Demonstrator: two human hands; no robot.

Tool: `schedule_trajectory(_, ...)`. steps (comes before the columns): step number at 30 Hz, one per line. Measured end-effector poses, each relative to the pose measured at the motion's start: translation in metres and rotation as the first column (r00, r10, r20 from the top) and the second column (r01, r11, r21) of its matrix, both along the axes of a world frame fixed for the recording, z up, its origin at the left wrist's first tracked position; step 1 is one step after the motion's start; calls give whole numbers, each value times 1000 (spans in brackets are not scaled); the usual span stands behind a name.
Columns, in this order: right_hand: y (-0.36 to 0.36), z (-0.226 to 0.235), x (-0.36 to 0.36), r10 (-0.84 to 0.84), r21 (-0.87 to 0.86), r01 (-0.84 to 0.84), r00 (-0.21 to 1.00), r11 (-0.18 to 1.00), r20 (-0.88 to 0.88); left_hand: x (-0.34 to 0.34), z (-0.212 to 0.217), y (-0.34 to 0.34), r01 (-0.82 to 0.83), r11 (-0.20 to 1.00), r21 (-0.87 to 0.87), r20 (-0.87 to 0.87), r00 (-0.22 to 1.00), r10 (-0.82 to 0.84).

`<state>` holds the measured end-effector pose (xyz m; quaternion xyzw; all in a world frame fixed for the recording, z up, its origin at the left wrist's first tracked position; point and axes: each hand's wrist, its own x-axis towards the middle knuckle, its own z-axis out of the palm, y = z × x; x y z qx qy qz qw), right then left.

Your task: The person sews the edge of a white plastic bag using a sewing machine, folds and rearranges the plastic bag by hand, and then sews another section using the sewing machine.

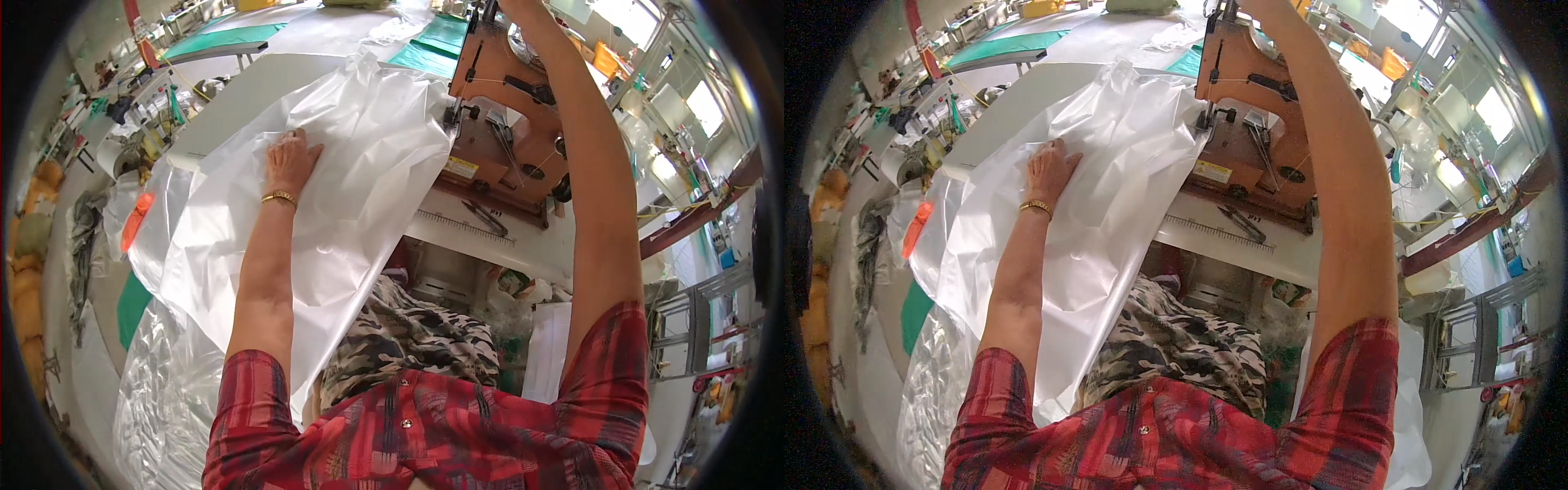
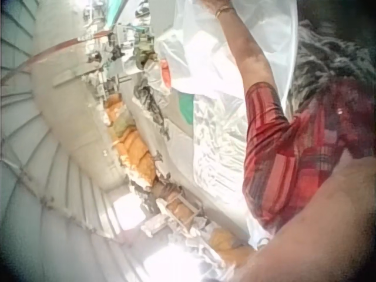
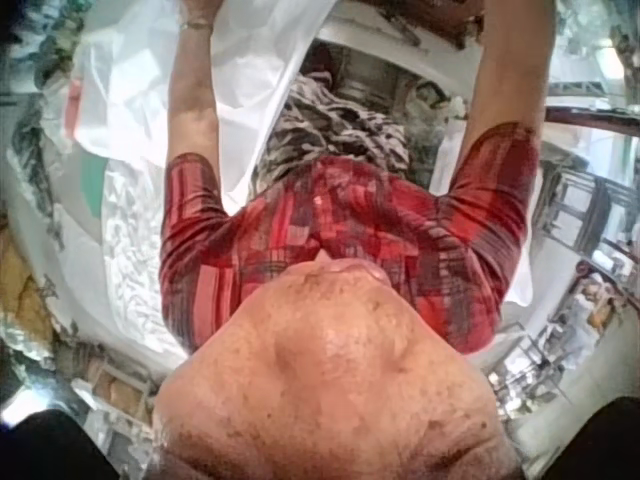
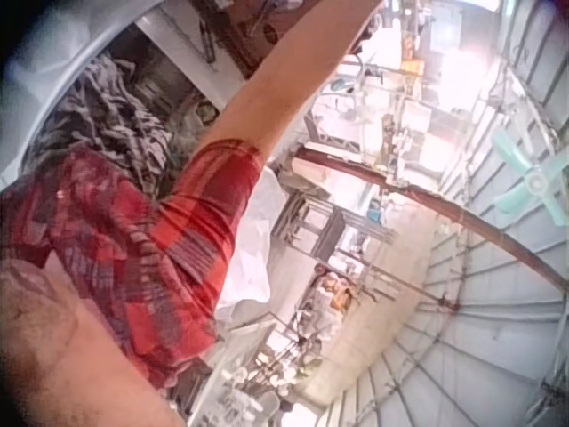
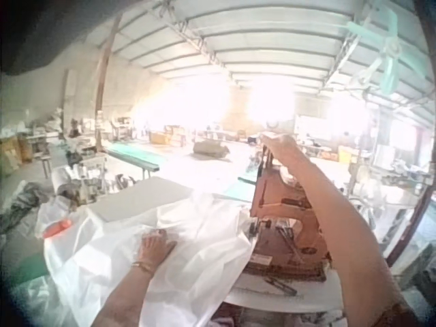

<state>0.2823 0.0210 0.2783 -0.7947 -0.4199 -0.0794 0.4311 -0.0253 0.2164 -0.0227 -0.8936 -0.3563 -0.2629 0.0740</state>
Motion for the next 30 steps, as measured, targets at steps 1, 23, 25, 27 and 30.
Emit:
schedule_trajectory(1,5,1,1,-1,-6,1,1000,1000,0,-2,-2,3,-2,1000,3,14,1000,1)
schedule_trajectory(23,-27,-41,-68,20,88,-153,593,984,805,-41,-8,31,-135,982,-134,-29,991,132)
schedule_trajectory(25,-41,-47,-76,-72,136,-119,432,984,899,-56,-3,27,-167,974,-156,-71,985,158)
schedule_trajectory(27,-48,-49,-69,-52,59,-21,228,998,972,-77,-1,23,-196,968,-158,-115,977,179)
schedule_trajectory(30,-67,-40,-98,106,-111,6,228,994,968,-142,-32,16,-193,974,-120,-196,966,167)
